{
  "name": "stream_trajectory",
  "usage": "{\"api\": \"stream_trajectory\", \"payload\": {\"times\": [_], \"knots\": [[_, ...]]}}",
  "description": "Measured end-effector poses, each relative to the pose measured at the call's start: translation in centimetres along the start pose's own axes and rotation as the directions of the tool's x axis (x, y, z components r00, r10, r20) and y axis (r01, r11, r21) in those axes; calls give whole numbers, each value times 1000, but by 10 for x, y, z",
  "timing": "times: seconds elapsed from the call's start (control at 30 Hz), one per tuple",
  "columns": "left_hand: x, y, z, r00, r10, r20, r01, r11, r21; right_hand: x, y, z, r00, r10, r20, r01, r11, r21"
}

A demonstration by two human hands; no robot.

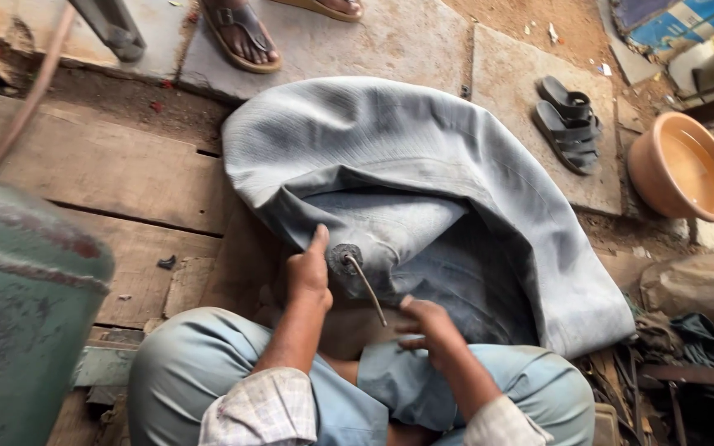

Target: The person sits on the ground repairing a rubber inner tube. They scrape and clean the puncture area with a small hand tool, apply a patch to the tube, press it in place, and then use a large metal clamp tool to squeeze and secure the patch.

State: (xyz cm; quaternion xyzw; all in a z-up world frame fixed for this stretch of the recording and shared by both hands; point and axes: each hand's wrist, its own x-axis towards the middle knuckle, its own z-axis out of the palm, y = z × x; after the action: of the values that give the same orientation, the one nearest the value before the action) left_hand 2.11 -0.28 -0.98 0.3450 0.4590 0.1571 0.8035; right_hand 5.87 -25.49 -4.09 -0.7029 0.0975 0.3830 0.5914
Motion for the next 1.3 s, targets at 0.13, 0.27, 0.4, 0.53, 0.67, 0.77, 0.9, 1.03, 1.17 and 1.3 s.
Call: {"api": "stream_trajectory", "payload": {"times": [0.13,0.27,0.4,0.53,0.67,0.77,0.9,1.03,1.17,1.3], "knots": [[-5,14,5,991,-103,85,111,989,-95,29,-7,-58,887,199,-416,-1,904,428],[-1,13,-1,997,-64,52,68,995,-68,27,-70,-101,737,274,-618,390,575,720],[-12,19,3,997,-43,57,46,997,-61,57,-79,-174,741,286,-607,408,525,747],[-15,22,3,999,-33,4,34,996,-81,129,-23,-261,749,358,-557,178,701,690],[-16,21,1,997,-32,-66,30,999,-41,137,-4,-265,611,258,-749,177,877,447],[-9,15,0,998,-13,-65,10,999,-49,142,-27,-263,504,121,-855,159,960,230],[-14,25,6,997,16,-72,-20,998,-57,136,-89,-269,353,-97,-931,81,994,-73],[-18,28,7,985,-15,-171,8,999,-37,95,-192,-245,315,-465,-827,242,883,-403],[-19,28,15,987,-28,-156,4,989,-147,117,-260,-292,366,-698,-616,555,695,-457],[-16,-1,9,978,-86,-189,79,996,-45,91,-326,-218,525,-710,-469,683,680,-265]]}}
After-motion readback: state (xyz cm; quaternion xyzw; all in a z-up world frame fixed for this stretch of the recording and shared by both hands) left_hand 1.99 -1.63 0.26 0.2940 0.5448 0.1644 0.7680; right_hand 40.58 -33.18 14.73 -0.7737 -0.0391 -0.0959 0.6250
